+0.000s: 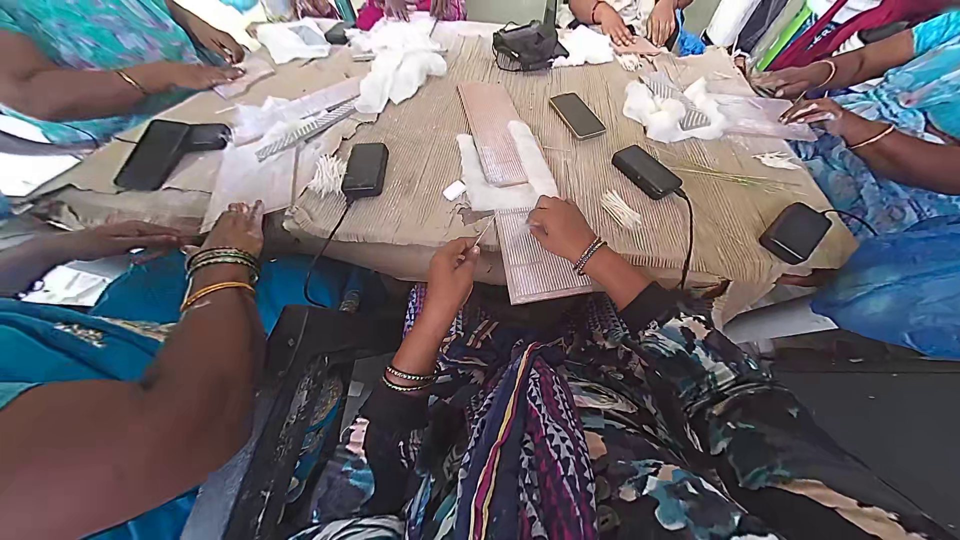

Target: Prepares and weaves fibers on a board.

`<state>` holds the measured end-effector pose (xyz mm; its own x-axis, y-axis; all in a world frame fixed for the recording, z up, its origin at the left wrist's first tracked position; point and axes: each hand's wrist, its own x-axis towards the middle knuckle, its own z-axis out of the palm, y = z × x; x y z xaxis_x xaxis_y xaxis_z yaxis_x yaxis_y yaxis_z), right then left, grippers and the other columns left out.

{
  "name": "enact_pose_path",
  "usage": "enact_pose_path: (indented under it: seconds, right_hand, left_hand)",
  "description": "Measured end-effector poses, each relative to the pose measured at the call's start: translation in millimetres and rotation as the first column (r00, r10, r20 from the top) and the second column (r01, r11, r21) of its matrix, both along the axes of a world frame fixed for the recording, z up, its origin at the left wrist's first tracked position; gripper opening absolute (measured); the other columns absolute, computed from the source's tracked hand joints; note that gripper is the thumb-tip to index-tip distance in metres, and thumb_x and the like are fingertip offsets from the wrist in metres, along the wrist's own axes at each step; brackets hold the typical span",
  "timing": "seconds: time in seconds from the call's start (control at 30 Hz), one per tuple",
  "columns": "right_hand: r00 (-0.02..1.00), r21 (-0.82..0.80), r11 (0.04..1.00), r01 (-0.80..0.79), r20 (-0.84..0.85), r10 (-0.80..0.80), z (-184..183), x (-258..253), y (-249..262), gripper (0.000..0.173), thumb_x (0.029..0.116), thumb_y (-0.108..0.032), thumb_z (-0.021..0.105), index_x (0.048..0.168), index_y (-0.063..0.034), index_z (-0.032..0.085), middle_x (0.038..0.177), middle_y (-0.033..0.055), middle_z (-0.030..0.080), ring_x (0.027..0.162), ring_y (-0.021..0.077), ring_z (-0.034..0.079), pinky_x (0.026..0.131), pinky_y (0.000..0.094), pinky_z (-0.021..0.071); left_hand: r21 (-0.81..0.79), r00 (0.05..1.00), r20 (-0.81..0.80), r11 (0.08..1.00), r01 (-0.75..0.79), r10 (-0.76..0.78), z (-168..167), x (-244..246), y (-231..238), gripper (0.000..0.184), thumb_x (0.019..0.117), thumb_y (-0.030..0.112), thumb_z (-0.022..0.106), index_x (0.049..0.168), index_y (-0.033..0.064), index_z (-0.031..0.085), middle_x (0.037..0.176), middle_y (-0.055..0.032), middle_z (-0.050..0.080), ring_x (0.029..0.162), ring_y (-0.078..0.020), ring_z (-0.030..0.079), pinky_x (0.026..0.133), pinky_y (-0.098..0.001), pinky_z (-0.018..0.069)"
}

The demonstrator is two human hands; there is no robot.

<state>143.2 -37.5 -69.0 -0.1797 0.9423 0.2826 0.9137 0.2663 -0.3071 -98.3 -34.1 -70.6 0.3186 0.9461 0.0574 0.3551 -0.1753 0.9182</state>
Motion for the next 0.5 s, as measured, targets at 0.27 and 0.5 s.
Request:
enact_pose_path:
  seconds: [0.27, 0.5]
  right_hand:
    - [0.428, -0.300, 0.937, -0.177, -0.881, -0.201, 20.6, 5.7, -32.0, 0.019, 0.0997, -0.004, 0.059, 0.083, -0.0089, 0.066, 0.066, -0.0083, 0.057, 0.058, -0.0024, 0.049, 0.057, 0.0144, 0.0419]
    - [0.254, -0.277, 0.932, -0.232, -0.943, -0.217, 20.3, -1.3, -38.6, 0.021, 0.1003, -0.001, 0.054, 0.086, -0.0102, 0.066, 0.071, -0.0088, 0.061, 0.060, -0.0020, 0.053, 0.060, 0.0144, 0.0466]
  left_hand:
    - [-0.178, 0.933, 0.335, 0.964, 0.196, -0.128, 6.4, 20.8, 13.0, 0.027, 0.1016, 0.004, 0.060, 0.127, -0.0007, 0.065, 0.089, -0.0011, 0.066, 0.054, 0.0013, 0.041, 0.049, -0.0150, 0.0328]
    - [-0.231, 0.901, 0.418, 0.946, 0.228, -0.115, 7.5, 51.3, 3.9, 0.013, 0.0962, 0.001, 0.067, 0.083, 0.0028, 0.070, 0.066, 0.0051, 0.063, 0.048, 0.0036, 0.042, 0.046, -0.0132, 0.0337]
